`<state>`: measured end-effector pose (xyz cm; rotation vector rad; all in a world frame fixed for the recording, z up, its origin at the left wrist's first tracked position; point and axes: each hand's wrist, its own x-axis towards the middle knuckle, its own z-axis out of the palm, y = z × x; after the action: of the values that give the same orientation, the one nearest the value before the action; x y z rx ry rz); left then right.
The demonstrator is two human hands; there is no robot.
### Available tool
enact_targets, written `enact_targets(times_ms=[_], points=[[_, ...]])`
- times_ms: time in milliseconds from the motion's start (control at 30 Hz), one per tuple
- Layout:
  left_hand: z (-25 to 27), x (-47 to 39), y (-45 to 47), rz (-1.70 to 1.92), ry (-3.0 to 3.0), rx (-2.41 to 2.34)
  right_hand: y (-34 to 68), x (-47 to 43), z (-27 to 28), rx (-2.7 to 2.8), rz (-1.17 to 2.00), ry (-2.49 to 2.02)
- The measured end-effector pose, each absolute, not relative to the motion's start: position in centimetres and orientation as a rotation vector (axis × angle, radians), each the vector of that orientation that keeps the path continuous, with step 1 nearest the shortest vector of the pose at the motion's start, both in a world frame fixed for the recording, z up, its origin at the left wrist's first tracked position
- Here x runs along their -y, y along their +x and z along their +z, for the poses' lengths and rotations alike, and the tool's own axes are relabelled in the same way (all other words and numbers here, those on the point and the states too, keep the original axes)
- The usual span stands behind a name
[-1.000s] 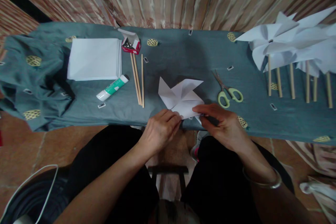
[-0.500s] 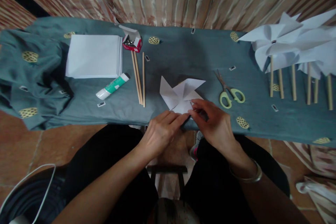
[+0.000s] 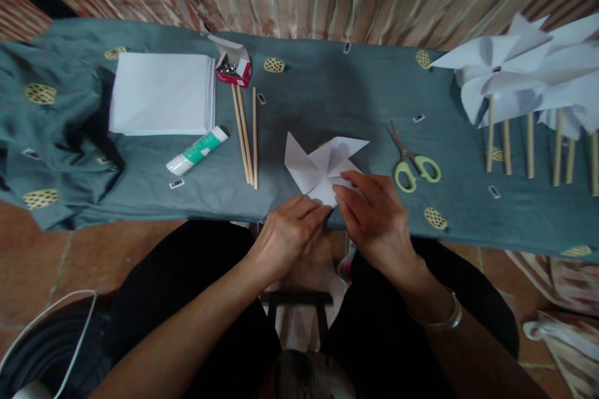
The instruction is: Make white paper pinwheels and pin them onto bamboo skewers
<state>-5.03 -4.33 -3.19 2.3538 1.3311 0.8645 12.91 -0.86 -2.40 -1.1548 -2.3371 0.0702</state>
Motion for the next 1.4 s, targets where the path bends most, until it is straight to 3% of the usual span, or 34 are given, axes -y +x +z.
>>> enact_targets(times_ms=[1400], points=[[-3.07,3.99,-5.16,0.827,2.245,-1.293,12.47,0.85,-3.02,2.423,0.171,-1.296]])
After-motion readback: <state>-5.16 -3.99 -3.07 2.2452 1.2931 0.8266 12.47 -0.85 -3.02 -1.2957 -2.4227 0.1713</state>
